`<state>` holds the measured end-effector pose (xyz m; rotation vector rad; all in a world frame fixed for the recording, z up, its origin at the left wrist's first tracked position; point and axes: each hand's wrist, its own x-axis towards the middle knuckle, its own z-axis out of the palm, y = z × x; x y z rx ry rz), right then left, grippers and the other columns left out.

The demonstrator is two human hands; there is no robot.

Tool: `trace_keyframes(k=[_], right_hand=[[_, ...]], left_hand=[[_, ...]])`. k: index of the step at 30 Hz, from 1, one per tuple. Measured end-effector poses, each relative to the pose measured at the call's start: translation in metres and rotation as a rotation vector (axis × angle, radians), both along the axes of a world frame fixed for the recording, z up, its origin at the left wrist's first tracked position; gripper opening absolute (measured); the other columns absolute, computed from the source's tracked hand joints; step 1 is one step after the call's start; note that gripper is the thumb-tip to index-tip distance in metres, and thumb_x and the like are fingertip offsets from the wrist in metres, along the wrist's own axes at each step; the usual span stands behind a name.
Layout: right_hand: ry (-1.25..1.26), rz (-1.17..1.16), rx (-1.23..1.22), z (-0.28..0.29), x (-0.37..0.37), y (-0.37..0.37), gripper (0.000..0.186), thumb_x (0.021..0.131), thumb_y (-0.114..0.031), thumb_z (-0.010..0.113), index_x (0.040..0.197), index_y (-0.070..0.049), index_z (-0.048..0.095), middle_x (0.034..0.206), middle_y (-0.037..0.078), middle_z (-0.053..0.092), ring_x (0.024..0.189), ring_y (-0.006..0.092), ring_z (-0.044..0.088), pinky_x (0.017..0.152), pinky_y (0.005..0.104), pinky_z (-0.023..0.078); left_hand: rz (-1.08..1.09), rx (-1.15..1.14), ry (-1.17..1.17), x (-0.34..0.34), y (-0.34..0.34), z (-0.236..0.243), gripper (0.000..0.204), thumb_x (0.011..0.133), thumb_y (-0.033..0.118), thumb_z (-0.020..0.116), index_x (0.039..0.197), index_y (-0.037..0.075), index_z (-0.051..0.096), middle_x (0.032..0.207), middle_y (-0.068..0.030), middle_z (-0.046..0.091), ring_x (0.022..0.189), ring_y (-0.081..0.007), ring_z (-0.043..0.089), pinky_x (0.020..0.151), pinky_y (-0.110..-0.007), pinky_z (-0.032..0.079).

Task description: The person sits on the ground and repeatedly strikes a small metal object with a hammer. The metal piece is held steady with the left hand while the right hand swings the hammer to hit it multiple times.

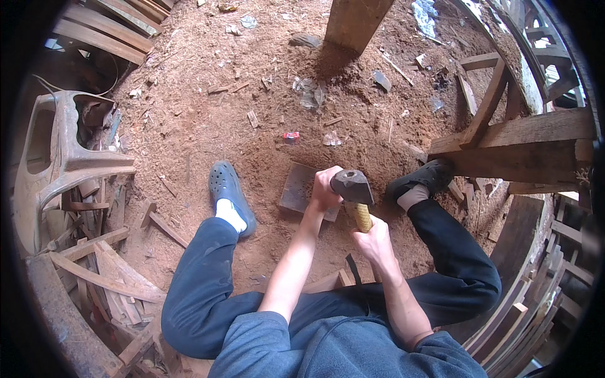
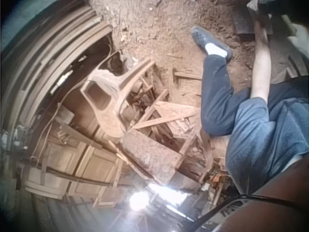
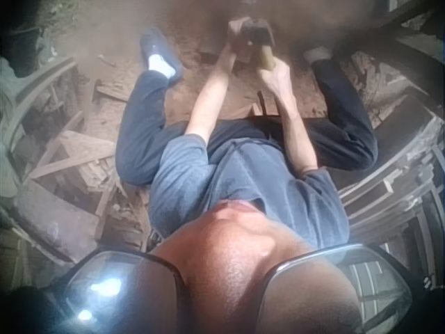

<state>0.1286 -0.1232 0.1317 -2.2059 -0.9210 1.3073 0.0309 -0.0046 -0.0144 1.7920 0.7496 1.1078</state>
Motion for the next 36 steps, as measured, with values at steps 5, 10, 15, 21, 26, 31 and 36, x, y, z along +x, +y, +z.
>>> trace_keyframes(k=[5, 10, 15, 21, 26, 31, 36], right_hand=[[0.047, -0.027, 0.076, -0.001, -0.001, -0.002, 0.021, 0.07, -0.009, 0.062, 0.087, 0.003, 0.057, 0.068, 0.011, 0.056, 0.065, 0.0184, 0.053, 0.062, 0.0339, 0.046], [0.109, -0.058, 0.073, -0.003, -0.001, -0.004, 0.018, 0.071, -0.009, 0.064, 0.084, 0.001, 0.056, 0.066, 0.002, 0.053, 0.062, 0.0089, 0.046, 0.057, 0.0293, 0.042], [0.259, -0.142, 0.024, -0.007, -0.001, -0.006, 0.015, 0.075, -0.009, 0.063, 0.088, -0.003, 0.059, 0.068, -0.001, 0.056, 0.058, 0.0052, 0.048, 0.051, 0.024, 0.04], [0.277, -0.159, 0.014, -0.013, -0.003, -0.007, 0.034, 0.073, -0.018, 0.07, 0.1, 0.001, 0.064, 0.073, 0.006, 0.062, 0.065, 0.0109, 0.054, 0.064, 0.0305, 0.047], [0.168, -0.144, 0.013, -0.016, -0.002, -0.01, 0.03, 0.073, -0.017, 0.071, 0.097, 0.001, 0.065, 0.071, 0.005, 0.062, 0.064, 0.0097, 0.052, 0.062, 0.0295, 0.046], [0.218, -0.261, -0.005, -0.001, 0.01, -0.012, 0.025, 0.07, -0.011, 0.069, 0.091, 0.003, 0.066, 0.069, 0.001, 0.06, 0.063, 0.0065, 0.05, 0.058, 0.0247, 0.043], [0.12, -0.319, 0.352, 0.067, 0.034, -0.022, 0.02, 0.069, 0.0, 0.07, 0.074, -0.005, 0.052, 0.059, -0.002, 0.05, 0.045, 0.0071, 0.046, 0.041, 0.0237, 0.038]], left_hand=[[-0.019, -0.092, 0.022, -0.001, -0.002, 0.003, 0.012, 0.065, 0.004, 0.066, 0.075, 0.005, 0.059, 0.069, -0.0121, 0.062, 0.067, -0.0313, 0.064, 0.06, -0.035, 0.05], [0.01, -0.047, 0.014, 0.001, -0.001, -0.003, 0.024, 0.062, 0.021, 0.075, 0.078, 0.006, 0.063, 0.07, -0.0073, 0.061, 0.062, -0.0269, 0.064, 0.056, -0.035, 0.051], [0.007, 0.007, 0.012, 0.0, 0.002, -0.002, 0.034, 0.058, 0.028, 0.077, 0.081, 0.008, 0.063, 0.072, -0.0067, 0.061, 0.062, -0.0272, 0.063, 0.056, -0.036, 0.051], [0.008, -0.047, 0.011, -0.001, 0.001, 0.007, 0.01, 0.067, 0.005, 0.066, 0.074, 0.005, 0.06, 0.068, -0.0125, 0.062, 0.065, -0.031, 0.064, 0.059, -0.035, 0.05], [0.015, -0.085, 0.028, 0.001, -0.002, 0.006, 0.011, 0.066, 0.004, 0.067, 0.075, 0.005, 0.06, 0.069, -0.0129, 0.063, 0.066, -0.0304, 0.065, 0.06, -0.035, 0.051], [0.052, -0.075, 0.037, 0.004, -0.005, 0.008, 0.024, 0.062, 0.016, 0.074, 0.079, 0.006, 0.06, 0.069, -0.0108, 0.059, 0.062, -0.0309, 0.062, 0.056, -0.037, 0.05], [0.041, -0.113, 0.019, 0.0, -0.009, 0.017, 0.018, 0.063, 0.004, 0.07, 0.075, 0.004, 0.056, 0.065, -0.0127, 0.058, 0.062, -0.0316, 0.062, 0.057, -0.035, 0.05]])
